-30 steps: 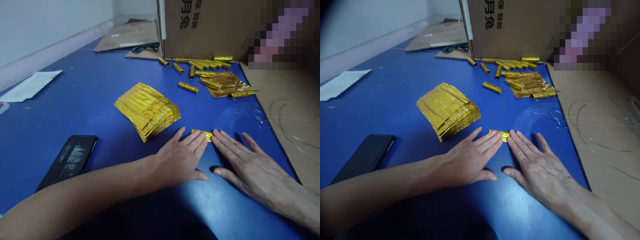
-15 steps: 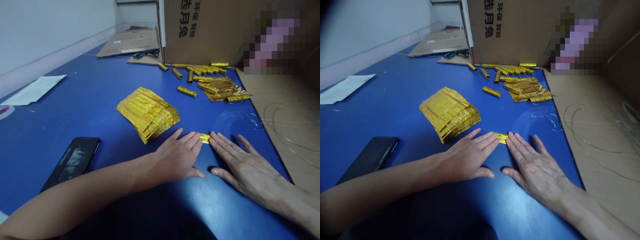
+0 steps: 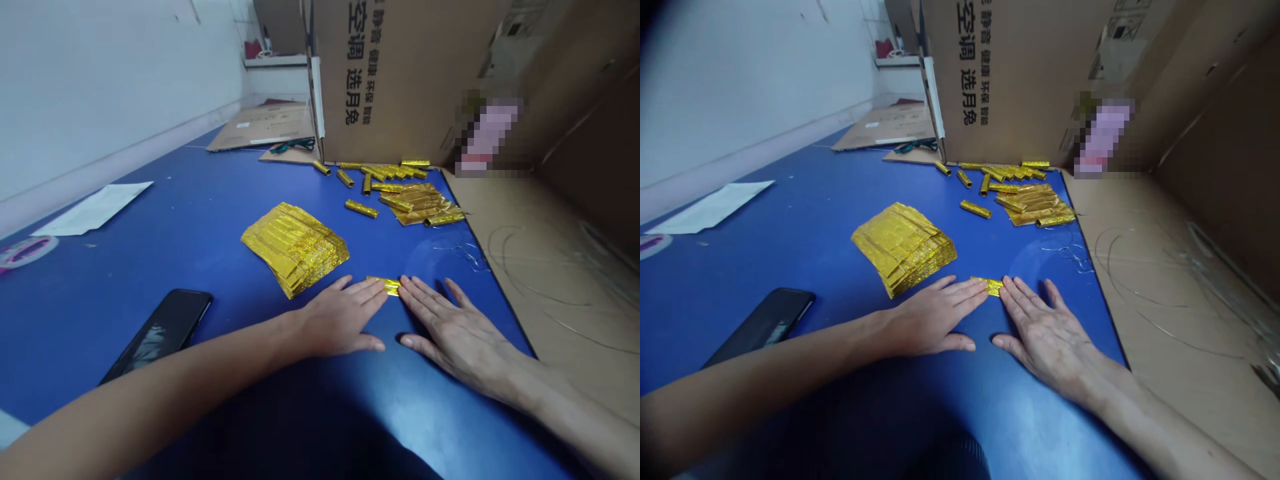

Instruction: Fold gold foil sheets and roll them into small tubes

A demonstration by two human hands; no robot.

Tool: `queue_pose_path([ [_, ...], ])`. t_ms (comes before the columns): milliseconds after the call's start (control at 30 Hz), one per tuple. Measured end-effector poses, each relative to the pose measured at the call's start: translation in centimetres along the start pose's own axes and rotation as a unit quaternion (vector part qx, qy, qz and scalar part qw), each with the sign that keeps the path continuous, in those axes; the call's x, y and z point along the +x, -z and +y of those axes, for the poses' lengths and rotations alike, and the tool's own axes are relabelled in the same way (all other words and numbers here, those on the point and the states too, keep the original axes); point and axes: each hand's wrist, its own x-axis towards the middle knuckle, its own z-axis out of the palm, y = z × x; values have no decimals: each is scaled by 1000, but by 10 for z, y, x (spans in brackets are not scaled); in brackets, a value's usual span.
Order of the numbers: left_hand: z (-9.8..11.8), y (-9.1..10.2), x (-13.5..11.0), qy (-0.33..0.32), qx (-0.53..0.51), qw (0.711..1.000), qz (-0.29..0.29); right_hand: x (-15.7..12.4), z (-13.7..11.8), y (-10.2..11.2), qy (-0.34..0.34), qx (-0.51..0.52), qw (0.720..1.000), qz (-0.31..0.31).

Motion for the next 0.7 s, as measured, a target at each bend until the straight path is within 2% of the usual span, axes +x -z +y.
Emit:
queue_pose_path([
  [167, -2, 4, -8, 23, -14, 1000, -7, 0, 0, 2, -4, 0, 1000, -8],
  [300, 7, 4, -10, 65, -44, 997, -6, -1, 0, 2, -6, 12, 1000, -10],
  [433, 26, 7, -15, 117, -138, 983, 41, -3, 1, 2, -7, 18, 1000, -7],
  [533, 37, 12, -36, 134, -248, 955, 90, -3, 0, 2, -12, 18, 1000, -19],
  [600, 43, 12, -59, 80, -302, 948, 67, -4, -1, 3, -15, 18, 999, -23],
  [633, 47, 9, -70, 51, -301, 951, 59, -4, -1, 4, -17, 18, 999, -23],
  [700, 56, -2, -90, 55, -253, 965, 43, -3, -2, 4, -20, 18, 999, -24],
])
